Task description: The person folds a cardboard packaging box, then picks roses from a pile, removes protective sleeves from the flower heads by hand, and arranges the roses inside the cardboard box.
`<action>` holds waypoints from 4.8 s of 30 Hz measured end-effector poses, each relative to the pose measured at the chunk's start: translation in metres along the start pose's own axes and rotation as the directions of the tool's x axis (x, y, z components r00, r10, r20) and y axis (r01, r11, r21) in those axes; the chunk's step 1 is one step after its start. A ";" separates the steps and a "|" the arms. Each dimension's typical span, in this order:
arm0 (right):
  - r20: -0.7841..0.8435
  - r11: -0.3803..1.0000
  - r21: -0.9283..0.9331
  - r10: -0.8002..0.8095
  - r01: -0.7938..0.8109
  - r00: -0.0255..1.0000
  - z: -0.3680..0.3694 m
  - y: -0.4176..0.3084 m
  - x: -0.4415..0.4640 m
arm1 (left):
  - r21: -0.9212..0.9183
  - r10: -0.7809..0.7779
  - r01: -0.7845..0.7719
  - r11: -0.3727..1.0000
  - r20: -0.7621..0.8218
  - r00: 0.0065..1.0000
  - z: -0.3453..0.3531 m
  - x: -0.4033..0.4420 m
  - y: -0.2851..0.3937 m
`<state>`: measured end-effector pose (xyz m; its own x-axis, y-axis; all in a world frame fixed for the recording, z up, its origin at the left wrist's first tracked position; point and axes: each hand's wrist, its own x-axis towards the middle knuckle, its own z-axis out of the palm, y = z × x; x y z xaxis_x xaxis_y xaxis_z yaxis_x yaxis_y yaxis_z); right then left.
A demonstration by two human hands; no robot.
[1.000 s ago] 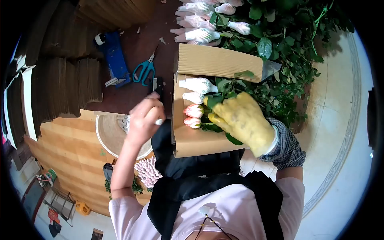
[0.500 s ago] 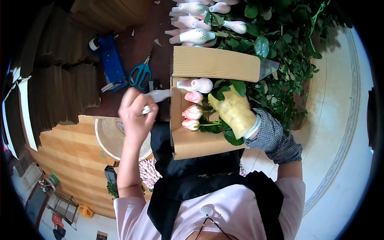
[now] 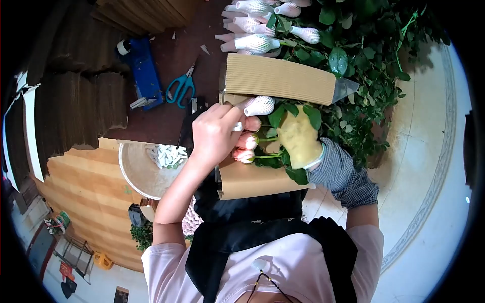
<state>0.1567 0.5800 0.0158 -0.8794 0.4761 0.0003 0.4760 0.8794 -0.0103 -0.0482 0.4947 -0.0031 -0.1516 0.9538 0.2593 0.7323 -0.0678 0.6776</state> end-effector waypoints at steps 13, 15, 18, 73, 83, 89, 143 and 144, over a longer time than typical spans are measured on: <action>0.035 0.982 -0.186 -0.034 0.040 0.999 -0.012 -0.002 0.008 | 0.125 -0.023 0.018 0.992 0.035 0.999 -0.019 -0.002 0.020; -0.069 0.992 0.006 0.130 -0.130 0.989 -0.006 -0.004 0.014 | 0.188 0.111 -0.094 0.978 -0.081 0.990 -0.008 0.008 0.019; 0.001 0.948 0.022 0.318 -0.318 0.948 -0.002 -0.004 0.006 | 0.046 0.252 -0.254 0.966 0.040 0.967 -0.010 0.010 0.016; -0.034 0.984 0.134 0.127 -0.121 0.991 -0.015 -0.014 0.012 | 0.013 0.331 -0.360 0.933 0.366 0.870 -0.038 -0.018 0.009; 0.081 0.956 0.261 0.120 -0.137 0.990 -0.018 -0.018 0.007 | -0.243 -0.358 0.372 0.896 0.104 0.928 0.018 -0.016 -0.005; 0.072 0.910 0.367 0.177 -0.191 0.981 -0.097 -0.019 0.003 | -0.212 -0.347 0.353 0.911 0.069 0.935 0.029 -0.020 -0.002; 0.219 0.611 0.792 -0.286 0.001 0.933 -0.153 0.018 0.003 | 0.021 -0.296 0.302 0.953 -0.153 0.943 -0.195 -0.009 -0.014; 0.182 0.646 0.760 -0.317 0.072 0.931 -0.150 0.020 0.004 | 0.050 -0.323 0.360 0.932 -0.340 0.883 -0.220 -0.010 -0.017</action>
<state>0.1638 0.6009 0.1655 -0.9705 0.1624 -0.1783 0.2405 0.5956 -0.7665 -0.2054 0.4217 0.1342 -0.5963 0.7647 0.2443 0.6610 0.2950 0.6900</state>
